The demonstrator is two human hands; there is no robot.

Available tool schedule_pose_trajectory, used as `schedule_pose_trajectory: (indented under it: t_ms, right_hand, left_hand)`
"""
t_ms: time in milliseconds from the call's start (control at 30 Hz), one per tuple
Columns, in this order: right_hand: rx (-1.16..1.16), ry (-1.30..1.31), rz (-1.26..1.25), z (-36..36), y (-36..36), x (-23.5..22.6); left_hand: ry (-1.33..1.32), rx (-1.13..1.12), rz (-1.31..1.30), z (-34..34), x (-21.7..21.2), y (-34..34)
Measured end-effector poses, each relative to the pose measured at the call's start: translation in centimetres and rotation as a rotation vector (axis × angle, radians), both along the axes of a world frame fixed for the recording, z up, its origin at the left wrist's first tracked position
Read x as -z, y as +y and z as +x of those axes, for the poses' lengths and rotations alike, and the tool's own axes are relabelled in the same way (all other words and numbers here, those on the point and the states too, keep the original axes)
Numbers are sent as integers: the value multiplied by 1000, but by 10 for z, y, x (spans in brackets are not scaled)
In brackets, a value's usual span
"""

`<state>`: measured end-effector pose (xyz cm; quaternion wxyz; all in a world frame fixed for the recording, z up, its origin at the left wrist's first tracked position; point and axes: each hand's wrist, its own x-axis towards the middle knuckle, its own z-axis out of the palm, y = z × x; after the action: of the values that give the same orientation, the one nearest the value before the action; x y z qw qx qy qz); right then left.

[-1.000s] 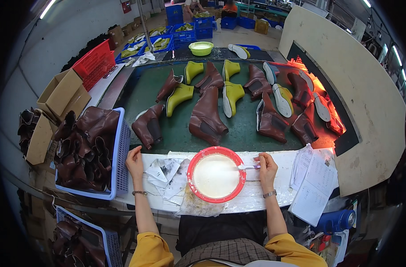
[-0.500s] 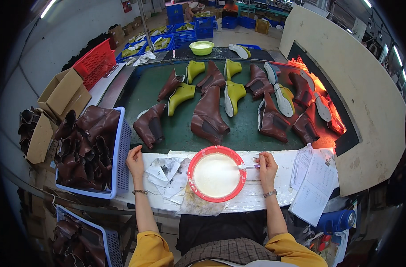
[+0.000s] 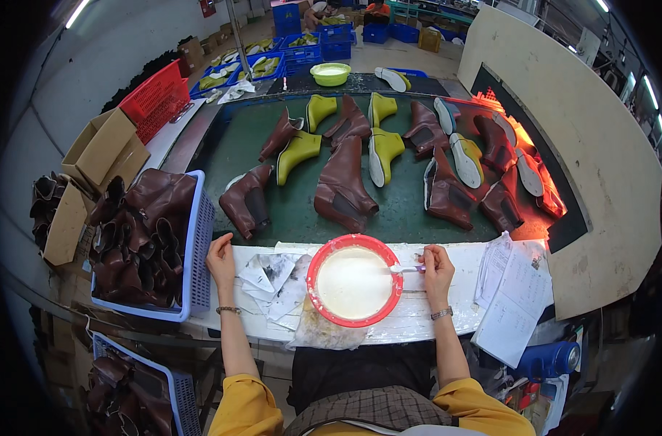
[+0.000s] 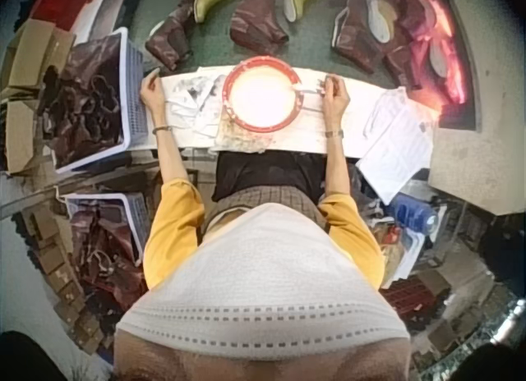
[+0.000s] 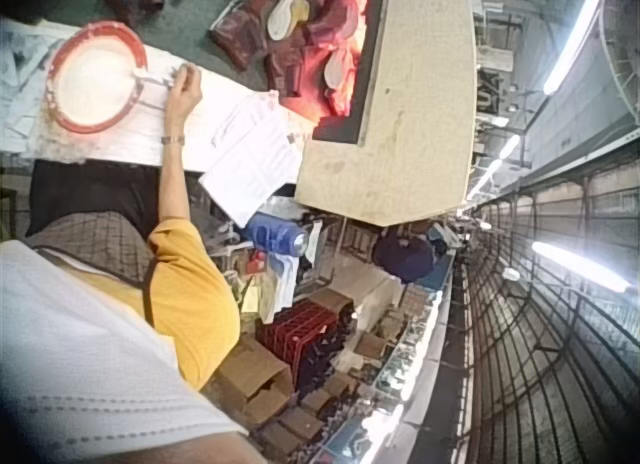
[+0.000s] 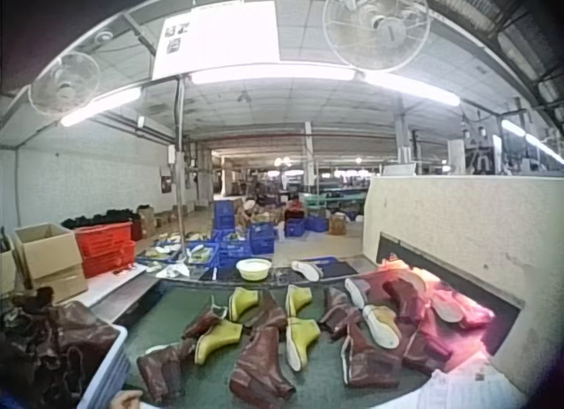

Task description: Applying glue to the edges of brown leather shoe uppers using a toothbrush.

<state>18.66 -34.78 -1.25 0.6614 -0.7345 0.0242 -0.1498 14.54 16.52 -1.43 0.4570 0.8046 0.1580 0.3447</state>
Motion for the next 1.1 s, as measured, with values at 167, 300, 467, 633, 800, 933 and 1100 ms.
schedule_pose_trajectory:
  t_ms: [167,300,467,633,800,933,1100]
  right_hand:
    - [-3,-16,-33,2,0,4]
    - [-1,-20,-34,1,1,2]
    - [-3,-11,-30,1,0,1]
    - [1,7,-20,-1,-1,-1]
    - [1,-3,-17,0,-1,1]
    - [-2,21,-16,0,1,0]
    - [-1,11,-20,0,0,0]
  left_hand:
    - [-5,-1,-5,1,3,3]
    - [0,-4,-5,1,2,1]
    - [11,-13,11,0,-2,-1]
    - [3,-9,-2,-1,-2,-2]
    - [7,-10,-8,-1,-3,-3]
    - [12,-22,-1,0,-3,-3]
    - [4,-17,6,0,-2,-2]
